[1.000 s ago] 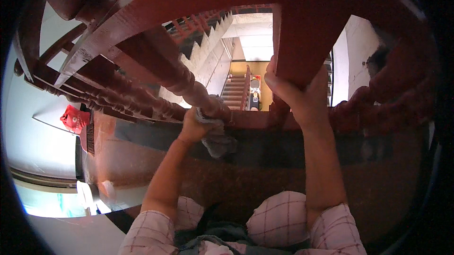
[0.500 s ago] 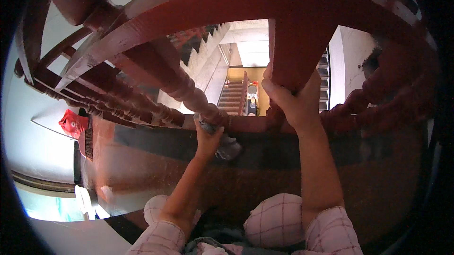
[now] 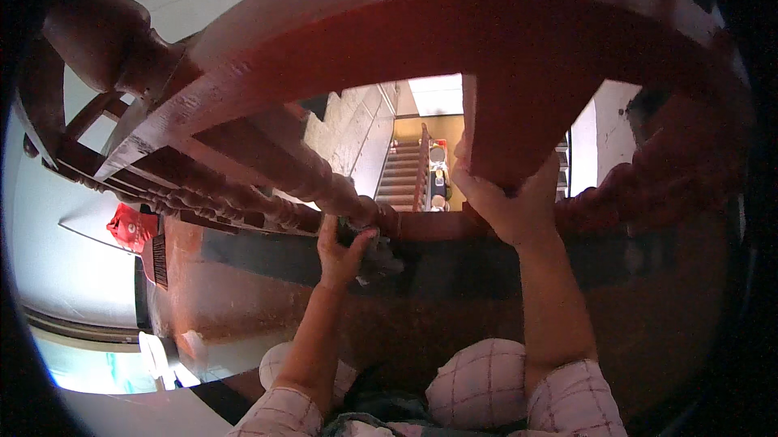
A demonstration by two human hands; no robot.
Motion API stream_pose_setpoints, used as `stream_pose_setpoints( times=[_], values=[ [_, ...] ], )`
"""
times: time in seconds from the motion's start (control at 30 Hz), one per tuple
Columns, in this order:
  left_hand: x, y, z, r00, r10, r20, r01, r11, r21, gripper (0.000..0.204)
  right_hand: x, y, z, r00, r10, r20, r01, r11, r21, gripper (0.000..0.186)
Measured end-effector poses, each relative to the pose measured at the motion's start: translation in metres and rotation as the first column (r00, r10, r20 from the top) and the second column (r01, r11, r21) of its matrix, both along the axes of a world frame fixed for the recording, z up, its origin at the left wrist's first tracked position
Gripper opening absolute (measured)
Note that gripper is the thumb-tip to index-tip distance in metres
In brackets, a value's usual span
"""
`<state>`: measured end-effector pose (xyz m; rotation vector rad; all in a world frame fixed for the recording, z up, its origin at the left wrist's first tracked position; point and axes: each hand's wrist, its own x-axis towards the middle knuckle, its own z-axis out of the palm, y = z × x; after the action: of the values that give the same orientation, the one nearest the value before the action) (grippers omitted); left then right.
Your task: The person sits on a staircase and wipes the wooden newel post and handrail with a grey cloth. They clean the vertical post and the horizontal rail, moving along the railing to cover different sections.
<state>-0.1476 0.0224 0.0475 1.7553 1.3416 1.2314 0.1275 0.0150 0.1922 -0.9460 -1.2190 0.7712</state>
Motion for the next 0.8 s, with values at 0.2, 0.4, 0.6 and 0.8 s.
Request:
stream_pose_setpoints(
  times=[0.2,0.4,0.6,0.8],
  values=[
    [-0.009,0.015,-0.027,0.982,-0.116,0.146,0.143,0.971,-0.192,0.045,-0.001,-0.002,-0.003,0.998,-0.065,-0.003,0.065,0.998,0.024,0.055],
    [-0.034,0.013,0.002,0.873,0.007,0.487,0.229,0.876,-0.424,0.036,0.001,0.002,0.001,1.000,-0.019,-0.008,0.019,1.000,0.025,0.056],
    [0.043,-0.022,0.092,0.417,-0.139,0.898,0.236,0.971,0.041,0.057,0.008,-0.002,-0.002,1.000,-0.015,0.004,0.015,1.000,0.001,0.053],
    [0.028,0.010,0.019,0.977,0.051,0.205,-0.054,0.998,0.011,0.064,-0.010,-0.004,0.006,0.994,-0.086,-0.068,0.090,0.994,0.069,0.033]
  ],
)
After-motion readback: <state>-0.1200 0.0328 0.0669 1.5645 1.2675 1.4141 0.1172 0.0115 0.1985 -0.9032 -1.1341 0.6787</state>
